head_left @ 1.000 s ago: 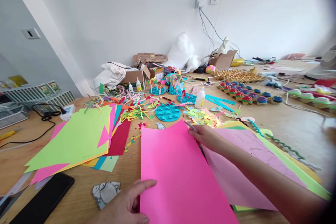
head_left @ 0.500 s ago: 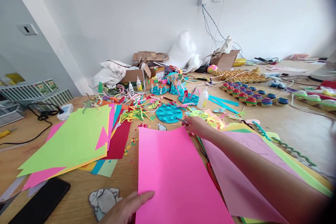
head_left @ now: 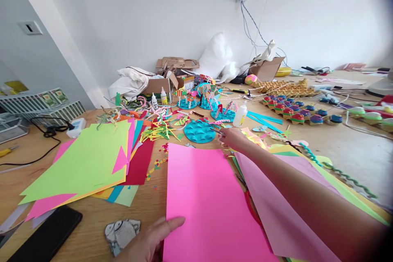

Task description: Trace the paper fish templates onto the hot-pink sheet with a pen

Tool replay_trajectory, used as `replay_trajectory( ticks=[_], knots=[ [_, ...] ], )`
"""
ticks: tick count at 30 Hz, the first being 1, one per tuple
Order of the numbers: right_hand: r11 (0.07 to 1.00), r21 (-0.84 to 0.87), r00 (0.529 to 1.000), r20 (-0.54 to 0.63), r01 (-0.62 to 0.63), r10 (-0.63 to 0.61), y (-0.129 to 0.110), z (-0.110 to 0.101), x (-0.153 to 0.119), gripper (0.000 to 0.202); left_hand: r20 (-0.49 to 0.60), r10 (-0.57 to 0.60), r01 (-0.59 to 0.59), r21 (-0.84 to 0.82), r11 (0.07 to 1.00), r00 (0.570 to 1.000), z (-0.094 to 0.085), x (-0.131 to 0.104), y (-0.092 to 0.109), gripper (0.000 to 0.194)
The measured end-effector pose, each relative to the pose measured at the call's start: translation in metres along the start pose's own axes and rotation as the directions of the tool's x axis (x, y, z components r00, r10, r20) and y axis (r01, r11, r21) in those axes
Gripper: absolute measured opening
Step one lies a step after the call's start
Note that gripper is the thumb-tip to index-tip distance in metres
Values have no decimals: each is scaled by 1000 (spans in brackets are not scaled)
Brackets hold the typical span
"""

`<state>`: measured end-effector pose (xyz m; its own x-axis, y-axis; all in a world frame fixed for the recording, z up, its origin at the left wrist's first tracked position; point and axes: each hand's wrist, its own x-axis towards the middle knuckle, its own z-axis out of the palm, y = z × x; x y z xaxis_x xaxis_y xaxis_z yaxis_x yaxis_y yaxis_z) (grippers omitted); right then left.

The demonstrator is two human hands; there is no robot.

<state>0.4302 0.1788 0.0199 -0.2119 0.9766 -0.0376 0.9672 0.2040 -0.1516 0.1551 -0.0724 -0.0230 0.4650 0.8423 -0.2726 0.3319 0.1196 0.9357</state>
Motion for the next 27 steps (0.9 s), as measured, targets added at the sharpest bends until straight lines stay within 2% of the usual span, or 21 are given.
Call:
replay_trajectory(
  ticks=[3, 8, 12, 15, 18, 23, 27],
  knots=[
    [997, 75, 1000, 1, 8, -8, -2, -1, -13, 26, -36, -11, 13, 39, 999, 999, -1, -3, 1, 61],
    [963, 261, 993, 87, 59, -85, -8, 2, -34, 25, -54, -44, 56, 242, 969, 998, -1, -5, 11, 64],
    [913, 401, 983, 122, 76, -135, -8, 4, -34, 22, -92, -31, 62, 353, 934, 995, 0, -9, 14, 67],
    [855, 517, 974, 177, 33, -145, -5, 0, -32, 11, -103, -29, 68, 399, 914, 994, -3, -13, 12, 66],
    [789, 614, 964, 225, -30, -139, 0, -10, -35, 17, -84, -17, 49, 389, 920, 996, -9, -16, 10, 64],
    [699, 711, 951, 265, -83, -157, 8, -21, -45, 33, -54, 48, -32, 270, 962, 997, -17, -17, 8, 62],
    [708, 697, 948, 292, -118, -128, 10, -16, -51, 42, -69, 45, -26, 257, 966, 997, -16, -9, 17, 62]
  ],
)
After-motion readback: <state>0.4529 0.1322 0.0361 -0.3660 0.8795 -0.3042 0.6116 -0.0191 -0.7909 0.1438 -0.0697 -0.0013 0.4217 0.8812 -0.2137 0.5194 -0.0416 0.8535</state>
